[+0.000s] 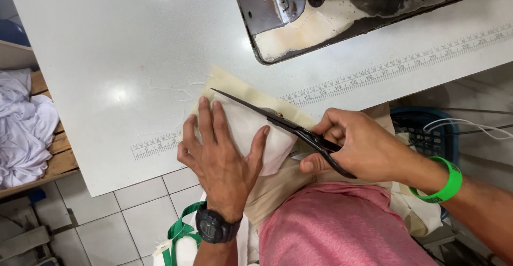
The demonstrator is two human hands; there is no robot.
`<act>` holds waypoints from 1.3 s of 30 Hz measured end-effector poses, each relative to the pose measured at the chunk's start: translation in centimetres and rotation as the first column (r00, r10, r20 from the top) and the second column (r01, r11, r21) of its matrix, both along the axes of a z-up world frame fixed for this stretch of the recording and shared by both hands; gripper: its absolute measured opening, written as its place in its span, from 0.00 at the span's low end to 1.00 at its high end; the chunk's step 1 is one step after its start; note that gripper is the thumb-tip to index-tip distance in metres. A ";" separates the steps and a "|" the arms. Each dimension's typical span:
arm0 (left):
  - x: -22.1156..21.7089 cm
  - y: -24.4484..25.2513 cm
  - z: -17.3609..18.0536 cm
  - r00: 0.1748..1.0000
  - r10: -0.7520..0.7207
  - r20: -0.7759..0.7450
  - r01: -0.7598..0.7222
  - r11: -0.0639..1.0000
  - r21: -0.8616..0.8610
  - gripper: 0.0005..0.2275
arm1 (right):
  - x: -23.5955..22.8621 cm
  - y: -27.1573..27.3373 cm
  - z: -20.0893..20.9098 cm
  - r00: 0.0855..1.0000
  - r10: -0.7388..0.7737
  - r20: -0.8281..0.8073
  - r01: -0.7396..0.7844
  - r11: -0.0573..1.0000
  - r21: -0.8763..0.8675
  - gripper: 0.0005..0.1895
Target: A person uses large fabric scissors to cut a long, folded strip of light-colored fabric into smaller rectangular pieces on a work table.
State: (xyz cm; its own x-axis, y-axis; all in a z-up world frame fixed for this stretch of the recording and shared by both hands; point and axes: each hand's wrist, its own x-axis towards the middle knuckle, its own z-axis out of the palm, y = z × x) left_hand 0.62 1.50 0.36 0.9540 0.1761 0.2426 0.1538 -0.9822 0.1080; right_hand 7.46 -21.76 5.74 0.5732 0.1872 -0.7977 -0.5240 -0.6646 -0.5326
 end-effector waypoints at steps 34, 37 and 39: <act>-0.4 0.5 1.2 0.989 0.076 -0.127 -0.076 0.997 -0.001 0.20 | -0.3 -3.8 3.8 0.959 -0.263 0.109 0.278 0.946 -0.164 0.27; 0.6 -0.6 -0.6 0.985 0.121 -0.126 -0.117 0.993 0.034 0.30 | -1.0 -6.3 2.0 0.966 -0.254 0.055 0.259 0.954 -0.152 0.30; 1.4 0.0 -2.2 0.994 0.101 -0.051 -0.099 0.994 0.035 0.39 | -1.5 -9.1 0.0 0.969 -0.243 0.051 0.247 0.964 -0.101 0.29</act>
State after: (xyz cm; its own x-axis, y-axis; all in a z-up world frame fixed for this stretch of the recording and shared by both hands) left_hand 2.02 1.49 -1.80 0.9437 0.2639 0.1995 0.2558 -0.9645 0.0656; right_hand 5.98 -30.83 5.73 0.6212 -0.0470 -0.7823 -0.6586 -0.5724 -0.4886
